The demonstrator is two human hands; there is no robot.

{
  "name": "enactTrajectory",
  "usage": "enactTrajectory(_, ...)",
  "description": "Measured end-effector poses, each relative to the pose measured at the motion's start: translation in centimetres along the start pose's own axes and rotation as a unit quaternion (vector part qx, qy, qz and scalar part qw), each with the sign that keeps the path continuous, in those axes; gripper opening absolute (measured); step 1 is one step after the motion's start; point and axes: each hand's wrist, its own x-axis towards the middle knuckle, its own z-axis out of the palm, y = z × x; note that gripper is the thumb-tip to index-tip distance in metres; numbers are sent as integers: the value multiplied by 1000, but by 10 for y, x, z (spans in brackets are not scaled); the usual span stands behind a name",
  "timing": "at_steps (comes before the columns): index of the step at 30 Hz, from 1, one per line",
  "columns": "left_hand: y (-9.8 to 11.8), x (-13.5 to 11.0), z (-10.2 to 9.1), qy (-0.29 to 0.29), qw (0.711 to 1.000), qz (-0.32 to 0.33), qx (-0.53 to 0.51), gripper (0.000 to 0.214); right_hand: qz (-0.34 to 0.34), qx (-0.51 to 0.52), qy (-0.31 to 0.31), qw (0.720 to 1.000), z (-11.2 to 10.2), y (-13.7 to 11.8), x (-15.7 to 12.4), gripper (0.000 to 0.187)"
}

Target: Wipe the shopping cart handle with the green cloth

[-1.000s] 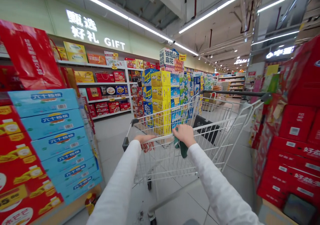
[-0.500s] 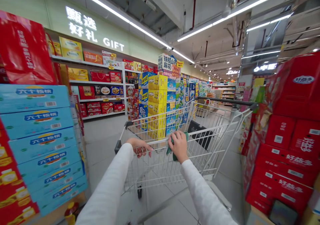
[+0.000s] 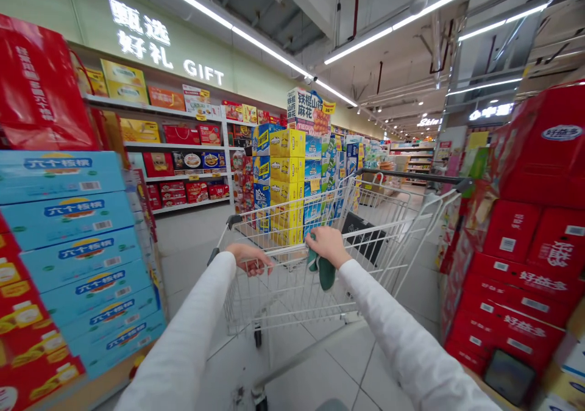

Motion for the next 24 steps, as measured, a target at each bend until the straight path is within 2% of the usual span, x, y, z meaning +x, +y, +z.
enactTrajectory(5,-2,0,-3,-5,1000,-3,2,42,1,-13,61,998,1,52,-5,33)
enactTrajectory(7,-1,2,-4,-6,1000,-9,7,41,6,-20,79,997,3,57,-6,31)
enactTrajectory(8,0,3,-4,-6,1000,-13,10,40,6,-22,86,996,5,53,-6,31)
enactTrajectory(10,1,6,-5,-7,1000,-21,18,39,-7,-15,99,995,11,28,-6,30)
enactTrajectory(14,-1,10,-6,-11,999,-23,28,29,-89,36,107,990,30,-60,-6,28)
enactTrajectory(17,-7,10,-6,-12,999,-9,29,27,-100,66,113,986,41,-109,-7,27)
enactTrajectory(20,-13,6,-6,-15,1000,2,-1,29,-125,66,130,981,46,-115,-9,26)
enactTrajectory(24,-15,-2,-6,-31,998,16,-44,32,-190,42,149,969,44,-83,-10,26)
